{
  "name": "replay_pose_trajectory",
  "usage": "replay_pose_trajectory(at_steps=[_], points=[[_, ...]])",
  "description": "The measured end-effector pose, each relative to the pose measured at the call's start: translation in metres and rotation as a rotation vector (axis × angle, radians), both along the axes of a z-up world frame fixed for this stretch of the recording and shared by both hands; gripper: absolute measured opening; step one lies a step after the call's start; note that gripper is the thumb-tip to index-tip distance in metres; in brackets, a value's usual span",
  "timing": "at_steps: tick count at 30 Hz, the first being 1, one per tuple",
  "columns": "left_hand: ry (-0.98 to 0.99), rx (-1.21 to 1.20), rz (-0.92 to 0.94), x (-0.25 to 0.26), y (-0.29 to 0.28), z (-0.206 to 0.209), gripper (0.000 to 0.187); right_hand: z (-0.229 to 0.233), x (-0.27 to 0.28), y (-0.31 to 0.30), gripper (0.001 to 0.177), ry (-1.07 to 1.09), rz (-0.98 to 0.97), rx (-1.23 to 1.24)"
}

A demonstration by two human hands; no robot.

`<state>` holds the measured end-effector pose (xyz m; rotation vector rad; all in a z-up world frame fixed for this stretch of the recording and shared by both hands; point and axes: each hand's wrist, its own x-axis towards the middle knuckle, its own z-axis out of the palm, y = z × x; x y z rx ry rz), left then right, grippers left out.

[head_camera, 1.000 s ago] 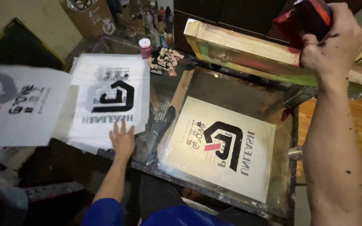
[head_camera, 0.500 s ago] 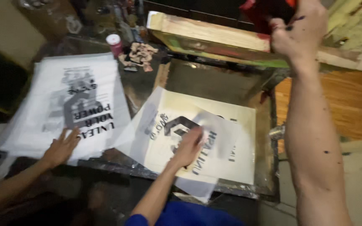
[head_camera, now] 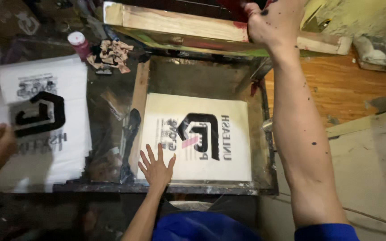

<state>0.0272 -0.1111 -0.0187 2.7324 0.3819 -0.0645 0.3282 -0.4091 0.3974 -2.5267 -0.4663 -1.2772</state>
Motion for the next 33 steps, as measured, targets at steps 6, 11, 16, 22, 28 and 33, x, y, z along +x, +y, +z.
replay_pose_trajectory(at_steps=[6, 11, 16, 22, 28, 33], points=[[0.081, -0.008, 0.006, 0.001, -0.009, 0.008, 0.100, 0.006, -0.012, 0.004, 0.055, 0.119, -0.102, -0.004], [0.137, -0.032, -0.004, 0.004, -0.004, 0.015, 0.100, 0.002, -0.005, 0.003, 0.041, 0.089, -0.077, -0.011], [0.176, -0.061, -0.009, 0.006, -0.001, 0.017, 0.102, 0.008, -0.011, 0.002, 0.041, 0.002, -0.006, -0.031], [0.170, -0.047, -0.010, 0.007, 0.000, 0.015, 0.103, 0.015, -0.016, 0.010, 0.035, -0.004, 0.037, -0.024], [-0.201, -0.116, -0.057, 0.001, -0.005, 0.039, 0.087, 0.016, -0.015, 0.011, 0.007, -0.039, 0.124, -0.011], [-1.178, -0.748, -0.449, -0.015, -0.031, 0.212, 0.073, 0.013, -0.008, 0.006, 0.012, -0.027, 0.082, -0.072]])
